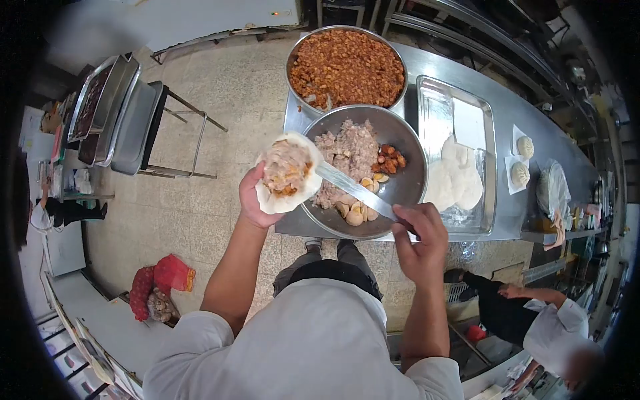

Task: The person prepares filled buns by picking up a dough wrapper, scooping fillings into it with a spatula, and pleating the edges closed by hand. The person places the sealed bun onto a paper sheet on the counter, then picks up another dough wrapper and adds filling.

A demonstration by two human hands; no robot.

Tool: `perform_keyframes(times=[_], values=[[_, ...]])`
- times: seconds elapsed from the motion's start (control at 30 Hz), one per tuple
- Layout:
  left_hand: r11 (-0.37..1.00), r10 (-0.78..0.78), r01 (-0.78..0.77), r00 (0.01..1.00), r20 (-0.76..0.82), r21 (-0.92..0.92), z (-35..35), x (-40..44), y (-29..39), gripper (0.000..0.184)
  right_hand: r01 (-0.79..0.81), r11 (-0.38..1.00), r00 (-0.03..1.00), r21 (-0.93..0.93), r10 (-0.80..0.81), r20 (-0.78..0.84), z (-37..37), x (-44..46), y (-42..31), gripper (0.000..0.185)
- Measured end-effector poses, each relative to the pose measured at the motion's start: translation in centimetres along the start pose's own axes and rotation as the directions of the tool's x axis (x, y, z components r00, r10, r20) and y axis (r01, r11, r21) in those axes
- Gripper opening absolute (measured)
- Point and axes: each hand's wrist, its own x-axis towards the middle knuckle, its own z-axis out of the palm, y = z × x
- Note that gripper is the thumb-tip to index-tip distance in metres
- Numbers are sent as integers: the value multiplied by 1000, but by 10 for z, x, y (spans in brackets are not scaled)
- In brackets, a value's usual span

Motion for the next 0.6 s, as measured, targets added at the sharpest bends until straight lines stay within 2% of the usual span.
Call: perform_keyframes(times=[0.07,0.1,0.13,0.2,0.23,0.27,0.3,0.33,0.37,0.4,0.47,0.5,0.57,0.6], values=[[967,46,-27,997,-70,254,7,-4,2,77,-19,1000,999,2,19,25,-11,6,5,32],[998,28,-32,997,74,56,6,-7,-1,80,50,999,995,-3,-50,89,-16,12,10,31],[998,25,-29,997,69,56,8,-8,-3,80,118,993,982,-2,-116,152,-19,18,13,30],[975,-145,157,986,85,-154,13,-9,-5,80,160,987,971,18,-160,175,-24,33,19,32],[964,-215,226,972,90,-142,7,-5,-2,77,248,969,937,-2,-239,255,-26,41,21,33],[966,-206,217,974,91,-142,5,-4,-3,77,338,941,888,-13,-314,335,-26,50,23,33],[965,-250,254,966,65,-71,5,-3,-4,75,343,939,885,-10,-320,337,-20,58,28,33],[955,-296,297,955,31,-2,7,-3,-5,73,416,909,860,-39,-379,341,-12,63,35,34],[945,-323,326,944,71,-34,11,-3,-5,70,486,872,831,-68,-436,346,-8,65,39,35],[947,-318,321,946,70,-33,11,-2,-6,70,489,870,828,-64,-440,347,-9,67,38,35],[972,-229,230,973,-24,53,13,-1,-5,69,510,838,843,-196,-442,307,-11,72,32,34],[981,-174,176,984,-37,85,25,-1,-3,70,516,837,838,-184,-447,313,-13,70,27,34],[991,-123,124,992,-41,46,24,3,-2,72,336,919,936,-206,-303,178,-16,63,19,34],[996,-83,84,996,-42,4,23,4,-3,73,337,919,936,-204,-302,182,-13,62,18,34]])
